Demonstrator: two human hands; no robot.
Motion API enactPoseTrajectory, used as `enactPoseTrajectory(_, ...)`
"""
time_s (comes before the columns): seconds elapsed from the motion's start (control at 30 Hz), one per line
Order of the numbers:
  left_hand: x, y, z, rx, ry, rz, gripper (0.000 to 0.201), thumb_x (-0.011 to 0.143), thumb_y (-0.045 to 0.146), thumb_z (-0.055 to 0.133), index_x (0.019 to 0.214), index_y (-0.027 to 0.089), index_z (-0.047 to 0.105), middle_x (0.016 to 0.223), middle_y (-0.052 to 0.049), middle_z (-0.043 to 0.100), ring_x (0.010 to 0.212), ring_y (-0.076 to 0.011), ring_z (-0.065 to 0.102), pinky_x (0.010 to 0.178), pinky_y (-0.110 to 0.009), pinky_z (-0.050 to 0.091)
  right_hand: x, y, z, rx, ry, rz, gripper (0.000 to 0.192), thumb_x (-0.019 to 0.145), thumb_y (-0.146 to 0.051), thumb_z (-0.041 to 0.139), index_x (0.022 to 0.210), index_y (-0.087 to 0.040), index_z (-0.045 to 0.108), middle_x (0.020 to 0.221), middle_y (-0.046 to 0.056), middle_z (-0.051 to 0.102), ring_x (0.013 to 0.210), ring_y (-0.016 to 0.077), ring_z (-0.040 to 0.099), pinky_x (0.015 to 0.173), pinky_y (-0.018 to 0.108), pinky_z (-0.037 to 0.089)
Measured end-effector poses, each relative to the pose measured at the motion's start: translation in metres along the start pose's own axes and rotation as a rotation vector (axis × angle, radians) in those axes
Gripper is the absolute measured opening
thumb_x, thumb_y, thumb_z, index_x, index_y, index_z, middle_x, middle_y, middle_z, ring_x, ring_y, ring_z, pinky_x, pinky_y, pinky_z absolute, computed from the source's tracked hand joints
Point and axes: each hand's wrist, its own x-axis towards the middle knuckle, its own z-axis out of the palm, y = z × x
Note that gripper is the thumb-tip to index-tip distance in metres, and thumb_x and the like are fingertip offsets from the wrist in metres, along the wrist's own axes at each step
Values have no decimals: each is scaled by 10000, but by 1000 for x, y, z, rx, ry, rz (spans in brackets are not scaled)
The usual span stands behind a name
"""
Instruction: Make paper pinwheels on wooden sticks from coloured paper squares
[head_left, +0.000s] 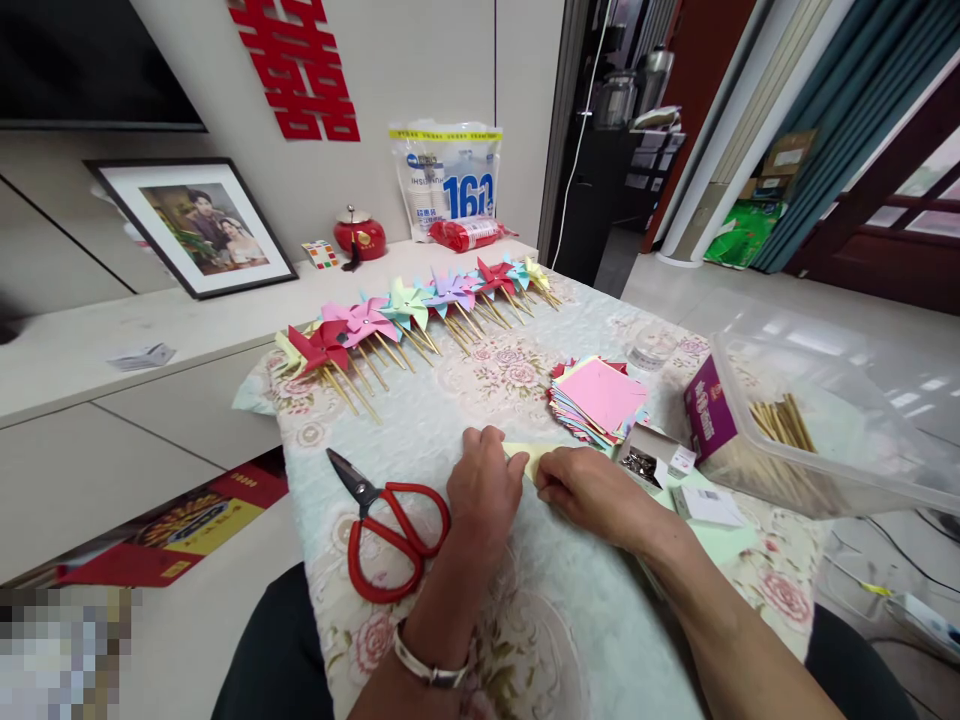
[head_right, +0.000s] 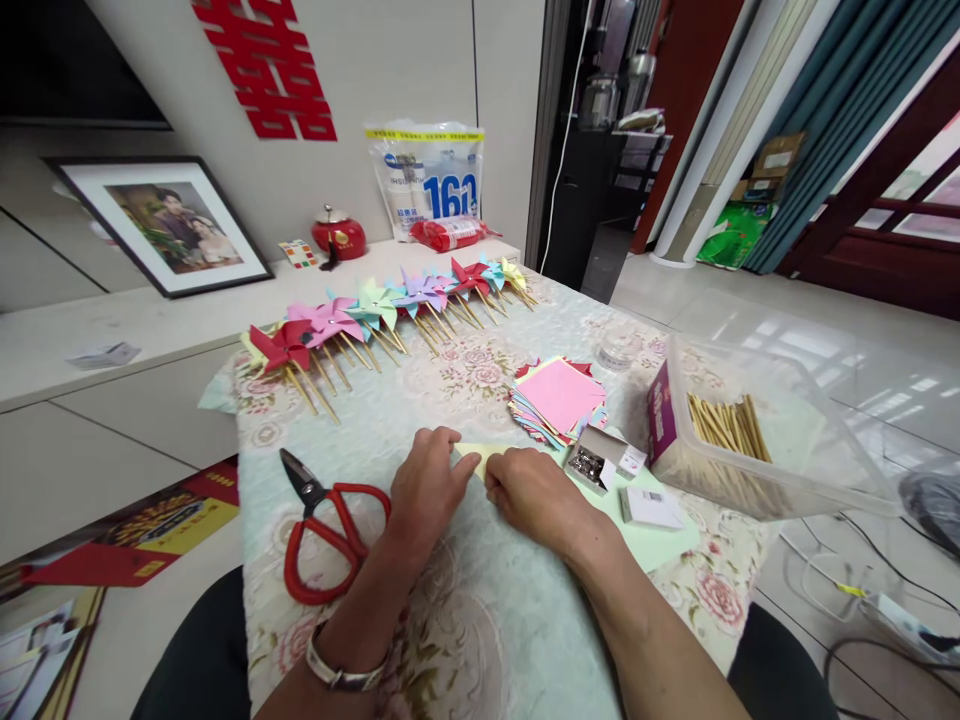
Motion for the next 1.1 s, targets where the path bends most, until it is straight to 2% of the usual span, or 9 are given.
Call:
enactPoseTrajectory(0.17,5,1,-3,27,-18,-9,316,861,392,660,1103,202,588,1217,-86,572,883,-223,662,683,-320,459,-1,-2,-1,-1,-4,-5,163,804,-42,531,784,-169,631,810,36,683,708,130,531,626,237,306)
enactPoseTrajectory(0.33,12,0,-5,8,-39,6,276,822,371,697,1013,206,585,1144,-65,608,913,-216,655,719,-309,458,-1,-3,-3,-3,-1,-8,164,798,-46,524,771,-171,627,817,36,680,710,133,528,624,240,304)
enactPoseTrajectory(0.43,13,-1,-4,-37,-44,-1,325,808,327,713,1064,187,569,1136,-72,638,1002,-223,651,781,-302,456,0,-2,-2,6,-4,-1,165,793,-43,524,767,-172,624,812,33,678,712,132,530,629,239,307)
enactPoseTrajectory(0.57,14,0,-4,-132,-73,-19,500,792,294,721,1229,160,518,1095,-78,691,1029,-227,660,819,-305,448,0,0,0,10,6,-8,157,797,-52,526,772,-172,625,820,35,683,717,132,535,631,238,310)
enactPoseTrajectory(0.83,13,1,-3,-183,-68,-10,392,802,230,674,1183,170,604,910,-56,740,903,-231,691,772,-304,453,-1,0,-1,4,-7,10,143,813,-66,549,781,-166,646,840,46,706,741,142,567,641,242,319)
enactPoseTrajectory(0.93,11,1,-2,-157,-76,-3,373,811,247,659,1177,186,618,888,-55,743,895,-242,694,752,-311,453,0,0,0,-6,12,-4,142,826,-87,564,872,-168,672,885,60,720,787,164,599,663,251,332)
enactPoseTrajectory(1.1,12,0,-1,-151,-52,15,302,861,240,603,1158,187,619,916,-58,742,904,-232,690,765,-312,456,-1,0,-1,-11,11,-55,267,855,-90,560,1069,-190,683,998,83,722,911,202,633,738,265,366)
